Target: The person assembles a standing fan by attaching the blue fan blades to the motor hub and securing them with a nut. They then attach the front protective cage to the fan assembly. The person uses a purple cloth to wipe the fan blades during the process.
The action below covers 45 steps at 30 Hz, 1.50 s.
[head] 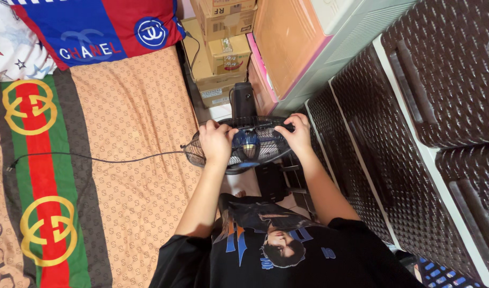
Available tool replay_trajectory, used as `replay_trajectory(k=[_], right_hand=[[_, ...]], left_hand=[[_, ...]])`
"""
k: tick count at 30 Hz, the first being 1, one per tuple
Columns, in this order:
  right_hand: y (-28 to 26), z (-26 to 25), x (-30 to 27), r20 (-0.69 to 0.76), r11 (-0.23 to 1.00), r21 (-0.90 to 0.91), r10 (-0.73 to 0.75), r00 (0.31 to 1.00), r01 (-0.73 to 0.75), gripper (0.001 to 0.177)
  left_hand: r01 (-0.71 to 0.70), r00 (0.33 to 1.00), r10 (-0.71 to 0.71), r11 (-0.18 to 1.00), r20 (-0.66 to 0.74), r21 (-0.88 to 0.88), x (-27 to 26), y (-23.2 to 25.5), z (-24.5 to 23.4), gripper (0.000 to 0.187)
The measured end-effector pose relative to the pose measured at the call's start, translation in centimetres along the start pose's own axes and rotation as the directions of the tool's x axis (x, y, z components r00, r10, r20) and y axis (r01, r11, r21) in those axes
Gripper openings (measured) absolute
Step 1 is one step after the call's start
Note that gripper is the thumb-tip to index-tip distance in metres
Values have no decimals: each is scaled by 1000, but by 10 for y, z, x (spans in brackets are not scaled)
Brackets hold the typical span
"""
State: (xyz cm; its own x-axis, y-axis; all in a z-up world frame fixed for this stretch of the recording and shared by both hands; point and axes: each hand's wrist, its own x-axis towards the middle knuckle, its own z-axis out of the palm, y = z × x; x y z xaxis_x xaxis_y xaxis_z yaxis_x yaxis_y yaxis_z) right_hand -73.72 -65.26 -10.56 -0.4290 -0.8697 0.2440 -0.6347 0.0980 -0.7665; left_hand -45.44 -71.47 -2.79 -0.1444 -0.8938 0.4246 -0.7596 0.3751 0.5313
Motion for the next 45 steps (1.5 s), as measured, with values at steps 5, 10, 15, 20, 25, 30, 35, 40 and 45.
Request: replay_trajectory(k=[5, 10, 15, 20, 25, 30, 35, 40, 45], right_hand=[[-4, -1, -9, -93, 987, -99, -135, 987, 126, 40], [-4, -2, -18, -143, 978, -125, -182, 973, 165, 35], [64, -2, -22, -294, 999, -41, -38, 955, 27, 19], [111, -9, -6, -281, 837, 457, 457, 844, -301, 28], [128, -18, 0, 240, 289, 701, 765, 597, -652, 32], [131, -14, -8, 280, 220, 778, 718, 638, -589, 33], [130, -14, -10, 272, 195, 796, 730, 627, -573, 30], [132, -16, -7, 184, 433, 694, 666, 723, -575, 26], [140, -17, -3, 193, 524, 609, 630, 752, -595, 19]], left_hand=[[-9, 1000, 9, 996, -5, -94, -2, -8, 12, 22], [15, 1000, -14, 993, 4, -117, -12, -12, 14, 18], [20, 999, -24, 990, -27, -137, -15, -9, 14, 12], [-34, 999, 38, 989, 25, -145, -13, -4, 12, 19], [-221, 960, 241, 965, 145, -140, -13, 42, 43, 37], [-463, 809, 428, 886, 402, -13, -10, 103, 83, 63], [-644, 664, 353, 719, 659, 263, -11, 112, 106, 102], [-600, 713, 345, 751, 611, 275, -20, 107, 125, 96], [-542, 732, 303, 802, 611, 252, -20, 112, 128, 96]])
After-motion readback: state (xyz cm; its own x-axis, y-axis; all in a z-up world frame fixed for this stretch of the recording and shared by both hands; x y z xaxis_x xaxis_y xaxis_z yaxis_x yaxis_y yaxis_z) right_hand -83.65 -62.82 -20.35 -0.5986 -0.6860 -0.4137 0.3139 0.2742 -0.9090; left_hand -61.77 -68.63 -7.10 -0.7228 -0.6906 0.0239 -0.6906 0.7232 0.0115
